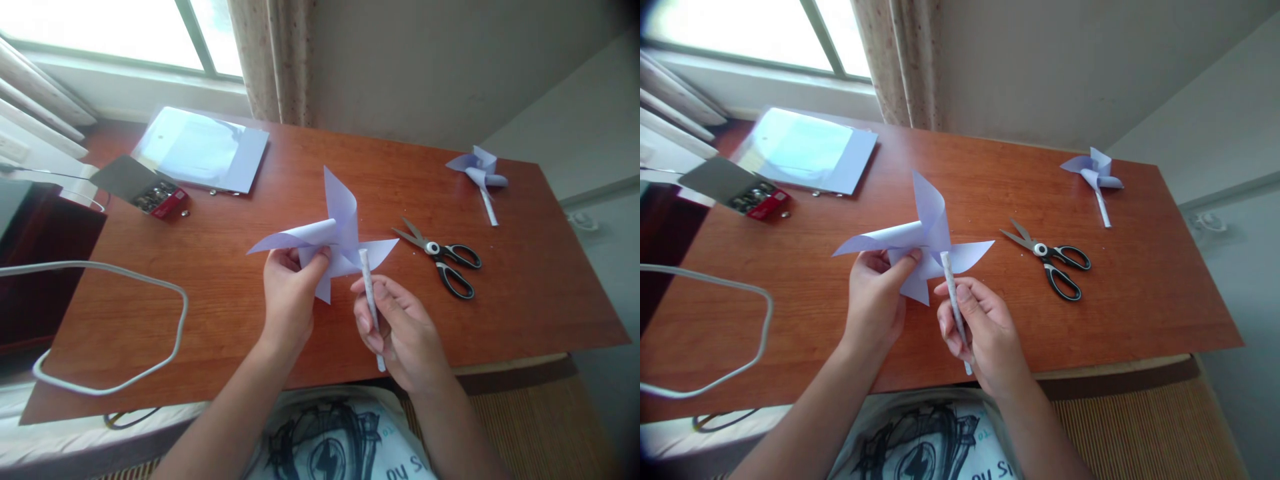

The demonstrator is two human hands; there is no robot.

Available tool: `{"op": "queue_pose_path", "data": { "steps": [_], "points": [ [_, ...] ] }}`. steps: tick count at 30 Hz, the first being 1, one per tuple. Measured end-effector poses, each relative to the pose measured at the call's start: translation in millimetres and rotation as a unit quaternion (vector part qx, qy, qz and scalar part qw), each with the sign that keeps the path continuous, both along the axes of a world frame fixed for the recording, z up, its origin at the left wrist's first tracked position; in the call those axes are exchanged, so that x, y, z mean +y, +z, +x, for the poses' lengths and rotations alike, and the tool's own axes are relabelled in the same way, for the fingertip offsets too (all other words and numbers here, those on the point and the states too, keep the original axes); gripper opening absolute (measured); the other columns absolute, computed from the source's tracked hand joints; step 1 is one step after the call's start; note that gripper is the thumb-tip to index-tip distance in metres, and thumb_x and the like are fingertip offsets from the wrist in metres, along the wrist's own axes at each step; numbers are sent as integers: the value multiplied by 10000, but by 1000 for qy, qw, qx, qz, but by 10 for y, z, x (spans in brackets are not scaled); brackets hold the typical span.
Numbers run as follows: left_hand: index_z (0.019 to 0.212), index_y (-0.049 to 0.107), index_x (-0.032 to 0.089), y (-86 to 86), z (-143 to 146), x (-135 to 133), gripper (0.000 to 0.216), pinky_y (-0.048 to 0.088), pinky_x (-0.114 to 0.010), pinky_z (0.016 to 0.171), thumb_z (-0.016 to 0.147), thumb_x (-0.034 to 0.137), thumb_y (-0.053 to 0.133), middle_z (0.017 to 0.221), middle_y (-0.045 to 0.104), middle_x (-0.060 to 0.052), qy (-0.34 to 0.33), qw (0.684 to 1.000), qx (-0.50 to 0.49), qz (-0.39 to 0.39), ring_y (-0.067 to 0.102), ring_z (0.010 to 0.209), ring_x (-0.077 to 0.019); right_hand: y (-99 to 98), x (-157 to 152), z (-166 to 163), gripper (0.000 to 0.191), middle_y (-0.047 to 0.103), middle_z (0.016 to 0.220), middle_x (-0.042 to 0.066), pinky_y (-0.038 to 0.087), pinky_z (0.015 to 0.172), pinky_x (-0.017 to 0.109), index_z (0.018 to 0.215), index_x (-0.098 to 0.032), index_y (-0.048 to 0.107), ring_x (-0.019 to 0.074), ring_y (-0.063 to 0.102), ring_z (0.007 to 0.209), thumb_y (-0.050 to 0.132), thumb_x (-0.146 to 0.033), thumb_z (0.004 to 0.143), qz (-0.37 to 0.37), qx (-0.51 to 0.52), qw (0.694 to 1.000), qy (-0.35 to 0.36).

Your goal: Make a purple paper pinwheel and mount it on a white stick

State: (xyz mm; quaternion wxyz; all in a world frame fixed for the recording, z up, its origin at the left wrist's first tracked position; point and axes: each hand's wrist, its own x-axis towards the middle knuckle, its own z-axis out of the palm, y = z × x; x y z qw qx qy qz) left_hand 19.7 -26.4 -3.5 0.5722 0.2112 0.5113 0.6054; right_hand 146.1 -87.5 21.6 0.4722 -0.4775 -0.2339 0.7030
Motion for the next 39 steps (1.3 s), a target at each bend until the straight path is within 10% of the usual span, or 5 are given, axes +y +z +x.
{"op": "queue_pose_path", "data": {
  "steps": [22, 39],
  "points": [
    [982, 686, 197, 56, -9, -69, 263, 531, -228, 688, 752, 149, 805, 915, 729, -20, 13, 982, 172, 82, 703, 818, -171, -128, 92, -197, 324, 628, 608, -23, 380, 464, 165, 837, -188, 668, 69, 496, 496, 679, -497, 936, 9, -69, 998, -8],
    [960, 664, 193, 40, 2, -69, 281, 486, -174, 539, 719, 108, 781, 772, 676, 36, 17, 980, 179, 90, 604, 605, -93, -259, 73, -205, 160, 709, 712, -30, 507, 577, 155, 969, -214, 690, 80, 646, 624, 642, -365, 994, 131, -210, 969, -20]
  ]
}}
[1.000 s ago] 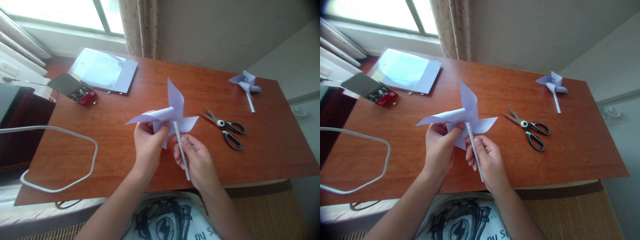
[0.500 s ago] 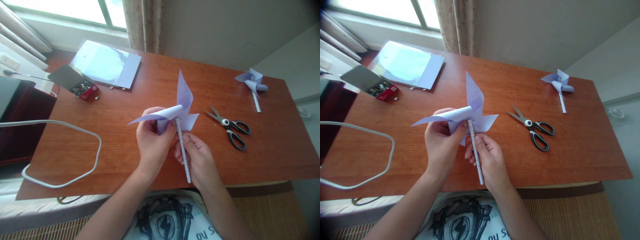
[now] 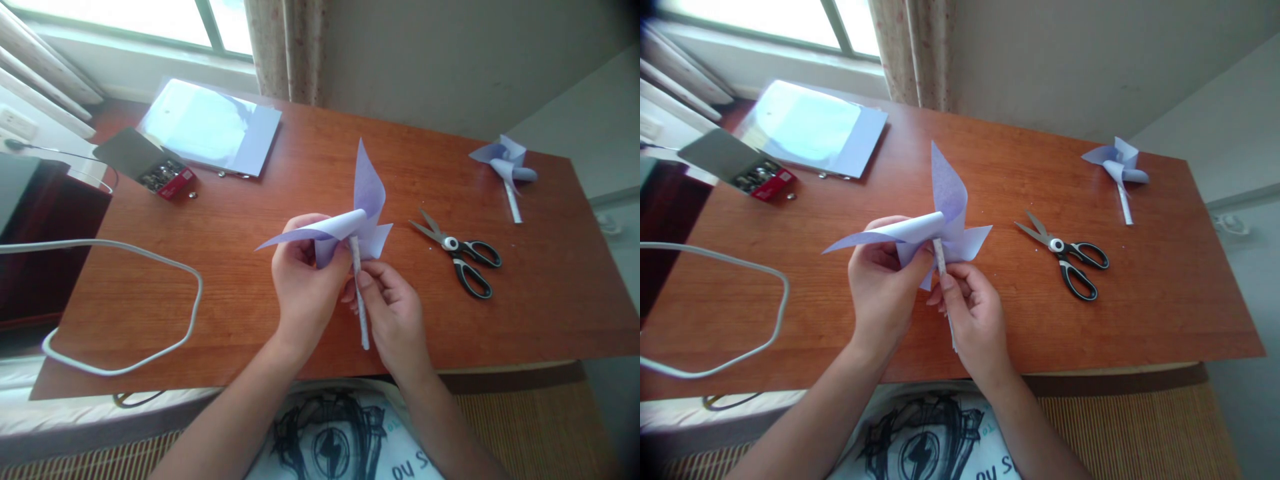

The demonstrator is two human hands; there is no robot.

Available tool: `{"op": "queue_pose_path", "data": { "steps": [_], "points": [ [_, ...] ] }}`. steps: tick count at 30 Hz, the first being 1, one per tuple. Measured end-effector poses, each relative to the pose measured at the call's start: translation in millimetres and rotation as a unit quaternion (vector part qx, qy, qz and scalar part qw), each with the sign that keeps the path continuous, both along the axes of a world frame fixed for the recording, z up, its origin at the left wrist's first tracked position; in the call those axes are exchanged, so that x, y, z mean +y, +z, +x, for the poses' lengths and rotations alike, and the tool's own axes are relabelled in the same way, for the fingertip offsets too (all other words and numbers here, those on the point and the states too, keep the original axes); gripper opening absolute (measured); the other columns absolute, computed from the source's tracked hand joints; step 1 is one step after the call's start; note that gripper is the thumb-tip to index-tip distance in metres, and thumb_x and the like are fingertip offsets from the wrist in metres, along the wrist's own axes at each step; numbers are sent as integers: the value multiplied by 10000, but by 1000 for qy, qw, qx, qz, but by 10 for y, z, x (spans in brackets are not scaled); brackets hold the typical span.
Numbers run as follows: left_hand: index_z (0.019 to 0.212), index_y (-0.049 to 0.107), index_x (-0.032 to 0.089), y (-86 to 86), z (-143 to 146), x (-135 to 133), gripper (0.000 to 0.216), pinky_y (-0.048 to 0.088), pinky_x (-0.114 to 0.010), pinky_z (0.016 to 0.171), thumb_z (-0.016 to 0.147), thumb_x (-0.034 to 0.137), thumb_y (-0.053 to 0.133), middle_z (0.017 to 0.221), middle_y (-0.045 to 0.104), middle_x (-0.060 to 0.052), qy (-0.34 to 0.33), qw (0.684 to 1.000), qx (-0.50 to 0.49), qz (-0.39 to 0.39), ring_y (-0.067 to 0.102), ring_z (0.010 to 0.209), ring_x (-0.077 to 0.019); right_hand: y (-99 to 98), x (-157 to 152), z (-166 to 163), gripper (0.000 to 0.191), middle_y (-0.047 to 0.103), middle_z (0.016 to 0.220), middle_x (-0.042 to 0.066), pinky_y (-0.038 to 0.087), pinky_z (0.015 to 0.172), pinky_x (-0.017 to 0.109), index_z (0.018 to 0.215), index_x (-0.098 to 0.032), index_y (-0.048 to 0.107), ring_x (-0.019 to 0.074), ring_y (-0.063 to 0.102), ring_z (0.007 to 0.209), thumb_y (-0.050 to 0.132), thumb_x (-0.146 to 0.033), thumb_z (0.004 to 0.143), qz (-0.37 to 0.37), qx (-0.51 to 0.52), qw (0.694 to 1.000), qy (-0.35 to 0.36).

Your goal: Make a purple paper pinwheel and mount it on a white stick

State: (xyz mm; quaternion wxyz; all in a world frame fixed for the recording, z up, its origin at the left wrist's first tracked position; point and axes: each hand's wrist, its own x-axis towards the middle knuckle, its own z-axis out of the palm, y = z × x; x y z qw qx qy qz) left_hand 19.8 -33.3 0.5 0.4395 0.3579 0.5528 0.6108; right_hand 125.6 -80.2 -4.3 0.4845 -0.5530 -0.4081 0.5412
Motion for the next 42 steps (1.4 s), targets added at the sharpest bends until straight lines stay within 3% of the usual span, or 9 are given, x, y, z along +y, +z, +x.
{"op": "queue_pose_path", "data": {
  "steps": [5, 12, 26, 32, 42],
  "points": [
    [953, 672, 191, -16, -2, 6, 268, 505, -165, 565, 727, 104, 785, 773, 687, 41, -13, 1000, -22, 4, 624, 616, -86, -64, -21, 20, 135, 758, 831, -14, 555, 680, 195, 1047, -232, 686, 110, 717, 737, 609, -336, 1011, 58, -120, 991, -2],
    [962, 679, 185, -41, -9, 10, 272, 544, -180, 636, 733, 135, 818, 842, 721, 18, -32, 997, -72, 11, 676, 700, -104, -84, 3, 66, 139, 779, 867, -1, 547, 708, 223, 1053, -221, 693, 134, 734, 766, 586, -301, 1014, 114, -259, 959, -17],
    [962, 701, 192, -58, -29, -2, 222, 525, -183, 639, 772, 117, 789, 841, 724, 19, -62, 993, -104, 6, 669, 706, -108, -81, 35, 107, 144, 783, 894, 34, 557, 699, 259, 1029, -201, 700, 167, 741, 788, 575, -268, 1009, 173, -346, 921, -35],
    [963, 701, 177, -60, -9, 11, 231, 560, -207, 675, 768, 166, 825, 845, 744, 7, -47, 993, -105, -2, 704, 750, -132, -84, 35, 121, 147, 776, 906, 31, 555, 700, 245, 1046, -200, 690, 155, 740, 797, 559, -263, 1022, 176, -333, 926, -20],
    [827, 690, 173, -100, -19, 5, 182, 547, -221, 592, 744, 237, 839, 743, 743, 4, -25, 996, -76, -44, 697, 655, -145, -85, 68, 166, 126, 737, 954, 62, 573, 816, 318, 1033, -230, 689, 190, 708, 900, 574, -191, 1001, 245, -412, 877, -37]
  ]
}}
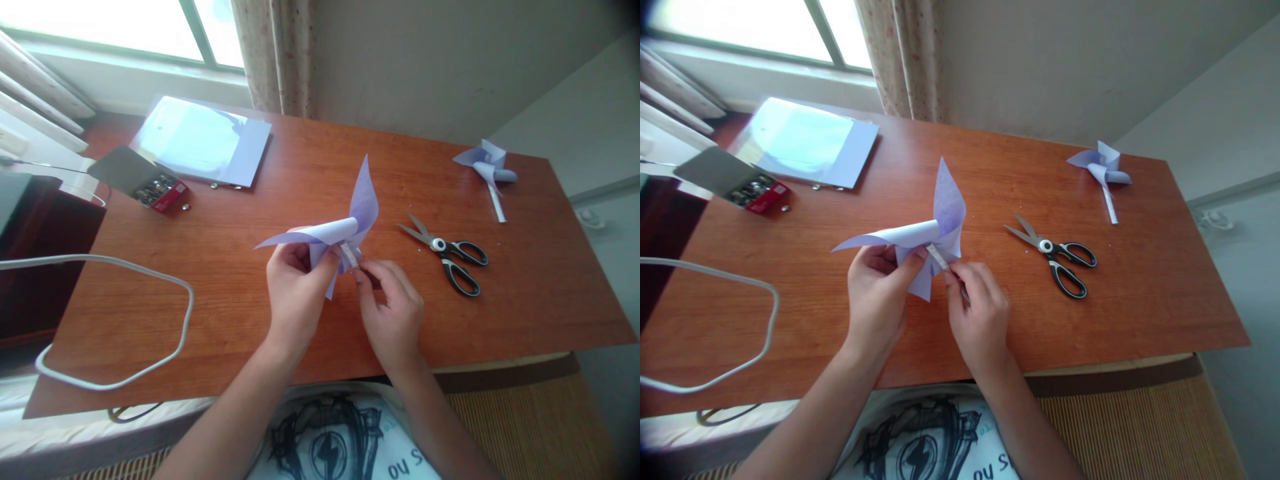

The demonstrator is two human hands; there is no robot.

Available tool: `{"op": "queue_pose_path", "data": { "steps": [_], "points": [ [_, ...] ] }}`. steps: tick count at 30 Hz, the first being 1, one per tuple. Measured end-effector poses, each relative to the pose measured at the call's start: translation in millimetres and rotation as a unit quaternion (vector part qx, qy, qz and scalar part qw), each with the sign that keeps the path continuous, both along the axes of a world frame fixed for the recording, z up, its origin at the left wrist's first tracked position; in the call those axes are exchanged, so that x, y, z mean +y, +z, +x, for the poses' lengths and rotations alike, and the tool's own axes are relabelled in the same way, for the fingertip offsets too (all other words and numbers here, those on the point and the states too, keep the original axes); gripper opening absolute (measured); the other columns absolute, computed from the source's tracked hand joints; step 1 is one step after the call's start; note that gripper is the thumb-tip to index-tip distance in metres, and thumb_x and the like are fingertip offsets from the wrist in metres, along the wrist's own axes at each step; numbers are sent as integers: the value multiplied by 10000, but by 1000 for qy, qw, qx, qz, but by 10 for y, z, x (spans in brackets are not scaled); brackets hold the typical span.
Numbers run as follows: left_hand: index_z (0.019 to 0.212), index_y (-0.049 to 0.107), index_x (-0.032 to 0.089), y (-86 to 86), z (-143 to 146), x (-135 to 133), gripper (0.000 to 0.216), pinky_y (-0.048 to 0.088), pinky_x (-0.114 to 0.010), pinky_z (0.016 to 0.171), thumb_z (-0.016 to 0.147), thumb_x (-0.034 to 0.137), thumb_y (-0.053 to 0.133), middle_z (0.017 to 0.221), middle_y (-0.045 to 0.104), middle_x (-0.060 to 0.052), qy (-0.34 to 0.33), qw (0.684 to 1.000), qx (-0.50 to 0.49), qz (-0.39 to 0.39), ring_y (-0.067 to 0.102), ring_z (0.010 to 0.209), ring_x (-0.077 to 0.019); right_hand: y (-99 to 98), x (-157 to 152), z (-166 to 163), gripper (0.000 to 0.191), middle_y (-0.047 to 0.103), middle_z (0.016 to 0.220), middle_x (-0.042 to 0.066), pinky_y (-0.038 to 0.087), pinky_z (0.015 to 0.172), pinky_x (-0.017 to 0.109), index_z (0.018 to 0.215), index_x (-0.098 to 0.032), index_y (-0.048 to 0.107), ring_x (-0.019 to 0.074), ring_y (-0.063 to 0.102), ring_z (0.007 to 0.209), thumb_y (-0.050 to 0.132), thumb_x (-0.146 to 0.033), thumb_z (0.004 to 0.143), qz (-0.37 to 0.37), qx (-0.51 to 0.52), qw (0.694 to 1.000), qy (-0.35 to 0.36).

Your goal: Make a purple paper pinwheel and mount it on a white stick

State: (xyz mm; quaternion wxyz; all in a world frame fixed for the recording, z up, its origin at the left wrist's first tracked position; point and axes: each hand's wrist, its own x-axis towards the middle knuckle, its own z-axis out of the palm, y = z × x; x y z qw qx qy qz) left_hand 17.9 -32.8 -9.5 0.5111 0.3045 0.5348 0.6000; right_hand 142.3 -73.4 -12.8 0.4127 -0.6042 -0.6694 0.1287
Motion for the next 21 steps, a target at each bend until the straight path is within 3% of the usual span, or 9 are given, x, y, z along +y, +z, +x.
{"op": "queue_pose_path", "data": {
  "steps": [10, 17, 21],
  "points": [
    [881, 729, 184, -49, -5, -16, 129, 570, -254, 711, 791, 218, 815, 880, 765, -17, -15, 999, 22, 26, 722, 820, -176, 48, 27, -4, 145, 749, 948, 71, 543, 811, 312, 1006, -216, 721, 196, 709, 894, 579, -189, 1000, 9, -42, 999, 0],
    [1009, 718, 195, 35, 15, -39, 262, 574, -285, 832, 808, 307, 843, 967, 768, -43, -87, 994, -36, 57, 726, 907, -189, 43, 72, 46, 181, 729, 907, 44, 539, 658, 275, 1020, -213, 717, 159, 669, 750, 583, -335, 1007, -106, 145, 984, -17],
    [1070, 723, 200, 47, -9, -51, 361, 576, -330, 853, 915, 526, 700, 1035, 770, -92, -137, 986, -68, 73, 728, 940, -225, 91, 101, 87, 254, 716, 813, 23, 493, 540, 235, 998, -192, 727, 117, 595, 594, 614, -419, 988, -157, 268, 950, -25]
  ]
}}
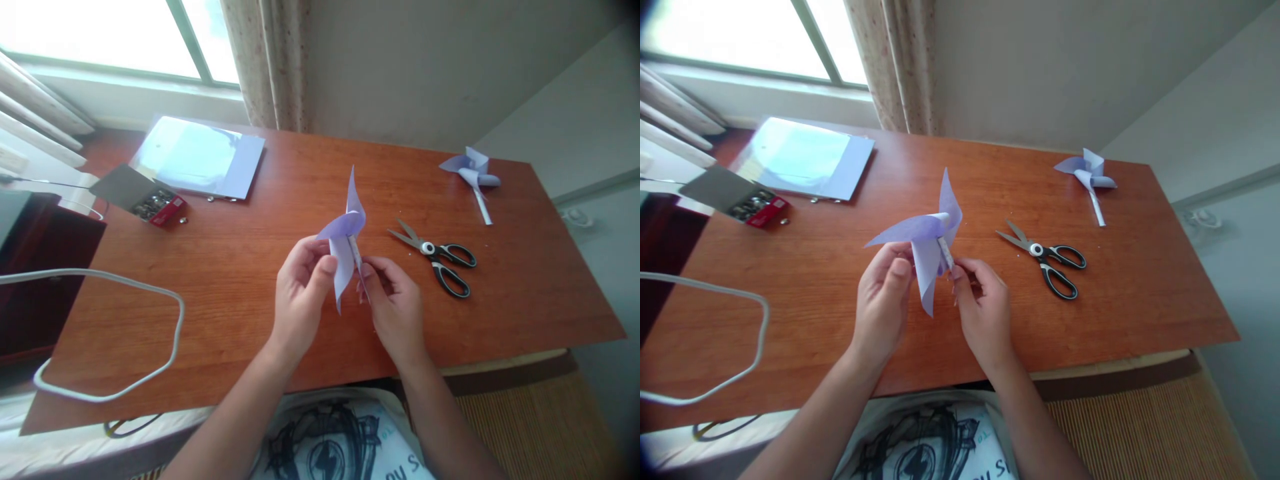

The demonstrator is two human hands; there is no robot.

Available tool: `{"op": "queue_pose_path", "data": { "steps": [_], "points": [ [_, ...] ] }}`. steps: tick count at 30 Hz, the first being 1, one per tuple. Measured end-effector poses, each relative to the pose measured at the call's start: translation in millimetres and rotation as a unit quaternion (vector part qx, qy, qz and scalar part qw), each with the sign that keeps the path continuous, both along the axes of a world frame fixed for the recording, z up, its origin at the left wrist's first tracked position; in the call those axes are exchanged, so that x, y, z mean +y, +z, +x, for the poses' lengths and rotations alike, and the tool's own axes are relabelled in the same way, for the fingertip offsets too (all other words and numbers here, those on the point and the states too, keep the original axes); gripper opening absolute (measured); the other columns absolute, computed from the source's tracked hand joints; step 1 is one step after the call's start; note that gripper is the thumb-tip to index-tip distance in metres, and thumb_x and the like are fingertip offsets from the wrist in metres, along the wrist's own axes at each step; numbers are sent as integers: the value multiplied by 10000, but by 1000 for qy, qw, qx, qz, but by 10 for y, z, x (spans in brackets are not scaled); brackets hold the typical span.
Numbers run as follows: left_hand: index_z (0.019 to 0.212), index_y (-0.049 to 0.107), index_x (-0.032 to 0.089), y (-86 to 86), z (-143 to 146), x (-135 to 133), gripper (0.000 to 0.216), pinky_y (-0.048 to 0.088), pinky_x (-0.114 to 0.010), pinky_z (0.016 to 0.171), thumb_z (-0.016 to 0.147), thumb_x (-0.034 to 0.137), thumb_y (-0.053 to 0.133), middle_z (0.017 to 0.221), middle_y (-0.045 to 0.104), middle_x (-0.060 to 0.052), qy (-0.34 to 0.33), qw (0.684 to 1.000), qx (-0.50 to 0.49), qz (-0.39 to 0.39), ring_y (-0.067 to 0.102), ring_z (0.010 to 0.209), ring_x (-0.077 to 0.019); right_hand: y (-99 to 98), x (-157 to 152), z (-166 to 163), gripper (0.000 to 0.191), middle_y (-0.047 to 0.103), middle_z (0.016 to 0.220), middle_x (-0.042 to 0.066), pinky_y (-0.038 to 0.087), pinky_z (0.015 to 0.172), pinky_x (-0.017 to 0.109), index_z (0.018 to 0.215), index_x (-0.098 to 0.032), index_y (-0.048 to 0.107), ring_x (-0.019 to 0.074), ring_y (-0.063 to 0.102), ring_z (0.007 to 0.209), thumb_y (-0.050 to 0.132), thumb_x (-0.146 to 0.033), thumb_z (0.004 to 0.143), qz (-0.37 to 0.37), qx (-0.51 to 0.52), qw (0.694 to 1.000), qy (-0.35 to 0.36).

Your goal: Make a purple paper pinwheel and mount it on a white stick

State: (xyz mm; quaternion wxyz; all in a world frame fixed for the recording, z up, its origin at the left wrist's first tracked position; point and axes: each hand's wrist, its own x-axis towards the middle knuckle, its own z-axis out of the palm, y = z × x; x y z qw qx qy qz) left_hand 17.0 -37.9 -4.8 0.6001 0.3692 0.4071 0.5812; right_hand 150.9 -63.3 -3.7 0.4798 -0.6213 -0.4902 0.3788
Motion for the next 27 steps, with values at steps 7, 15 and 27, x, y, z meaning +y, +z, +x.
{"op": "queue_pose_path", "data": {
  "steps": [7, 15, 27],
  "points": [
    [997, 777, 211, -14, -17, 21, 207, 579, -291, 794, 877, 380, 776, 944, 789, -55, 40, 997, 63, -10, 737, 871, -205, 76, -31, 20, 237, 692, 767, 9, 489, 505, 206, 999, -192, 736, 109, 599, 591, 645, -409, 971, -15, 70, 997, 19],
    [886, 775, 198, -6, -27, 22, 101, 576, -273, 726, 846, 287, 795, 937, 799, -53, 43, 994, 102, 13, 741, 839, -200, 115, -93, 61, 141, 664, 1050, 64, 554, 616, 243, 1041, -228, 755, 150, 658, 815, 661, -295, 960, 44, 10, 997, 62],
    [853, 715, 199, 50, 12, 16, 135, 560, -243, 676, 833, 299, 803, 767, 724, -5, 48, 995, 88, 22, 667, 660, -139, 147, -132, 61, 210, 695, 1018, 50, 549, 642, 247, 1144, -234, 749, 136, 658, 774, 607, -265, 992, 61, -72, 993, 74]
  ]
}}
